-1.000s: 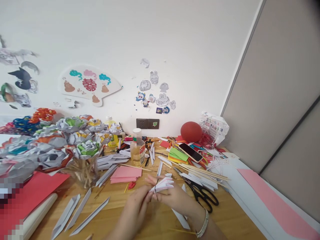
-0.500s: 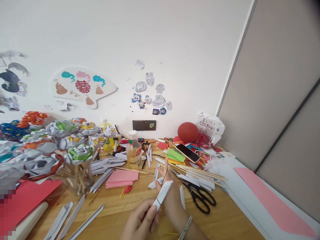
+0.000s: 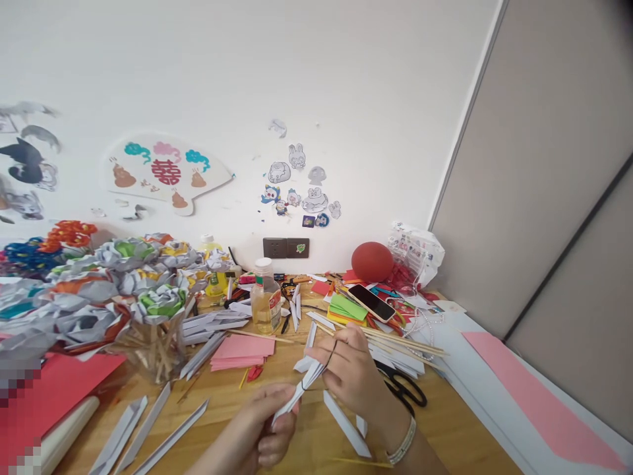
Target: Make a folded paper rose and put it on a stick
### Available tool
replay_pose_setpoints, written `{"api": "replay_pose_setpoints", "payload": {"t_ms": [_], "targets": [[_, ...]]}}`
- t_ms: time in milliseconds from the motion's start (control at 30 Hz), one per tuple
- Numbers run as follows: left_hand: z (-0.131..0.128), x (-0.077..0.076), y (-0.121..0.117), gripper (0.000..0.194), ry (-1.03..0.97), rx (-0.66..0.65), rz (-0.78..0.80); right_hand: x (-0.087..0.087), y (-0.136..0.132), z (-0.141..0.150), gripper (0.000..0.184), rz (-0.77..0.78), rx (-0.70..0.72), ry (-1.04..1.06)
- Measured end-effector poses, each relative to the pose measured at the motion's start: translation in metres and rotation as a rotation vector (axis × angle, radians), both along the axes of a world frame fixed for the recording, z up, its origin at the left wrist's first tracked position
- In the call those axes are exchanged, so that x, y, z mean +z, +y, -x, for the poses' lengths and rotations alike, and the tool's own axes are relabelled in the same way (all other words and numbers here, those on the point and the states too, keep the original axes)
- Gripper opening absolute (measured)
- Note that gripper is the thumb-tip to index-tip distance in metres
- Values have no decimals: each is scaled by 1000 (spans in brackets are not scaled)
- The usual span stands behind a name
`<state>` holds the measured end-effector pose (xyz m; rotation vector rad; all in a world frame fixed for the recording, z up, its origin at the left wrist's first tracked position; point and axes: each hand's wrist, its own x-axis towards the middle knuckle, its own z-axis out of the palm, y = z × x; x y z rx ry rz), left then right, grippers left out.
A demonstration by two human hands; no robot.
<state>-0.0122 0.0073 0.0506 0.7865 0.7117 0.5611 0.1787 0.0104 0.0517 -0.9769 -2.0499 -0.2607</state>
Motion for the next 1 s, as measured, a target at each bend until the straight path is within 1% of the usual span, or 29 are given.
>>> {"api": "replay_pose_setpoints", "payload": {"t_ms": [67, 200, 267, 333, 433, 500, 533, 600, 633, 733, 800, 900, 1000], "targets": [[1, 1, 2, 45, 24, -49, -14, 7, -2, -3, 42, 110, 106, 63], [4, -2, 3, 43, 27, -154, -36, 19, -9, -9, 41, 359, 236, 170], [4, -6, 2, 43, 11, -196, -23, 23, -10, -11, 40, 453, 311, 221], [3, -11, 0, 43, -2, -232, -11, 23, -9, -9, 38, 519, 416, 256], [1, -16, -3, 42, -6, -291, -15, 19, -4, 0, 42, 636, 641, 261], [1, -15, -4, 43, -9, -293, -23, 15, -1, 7, 44, 723, 711, 278], [1, -13, -4, 44, -6, -278, -28, 14, 0, 11, 42, 763, 702, 292], [1, -7, -3, 48, 40, -214, -73, 11, 0, 17, 36, 813, 634, 295], [1, -4, -2, 50, 91, -172, -135, 10, 0, 19, 35, 822, 593, 273], [-2, 2, 0, 56, 279, -58, -417, 8, 0, 25, 33, 803, 458, 187], [-4, 3, -1, 58, 333, -11, -561, 6, 0, 27, 32, 779, 387, 151], [-7, 5, -7, 57, 318, 57, -678, 0, 1, 29, 33, 781, 362, 146], [-7, 5, -12, 54, 295, 119, -761, -12, 4, 35, 35, 874, 418, 276]]}}
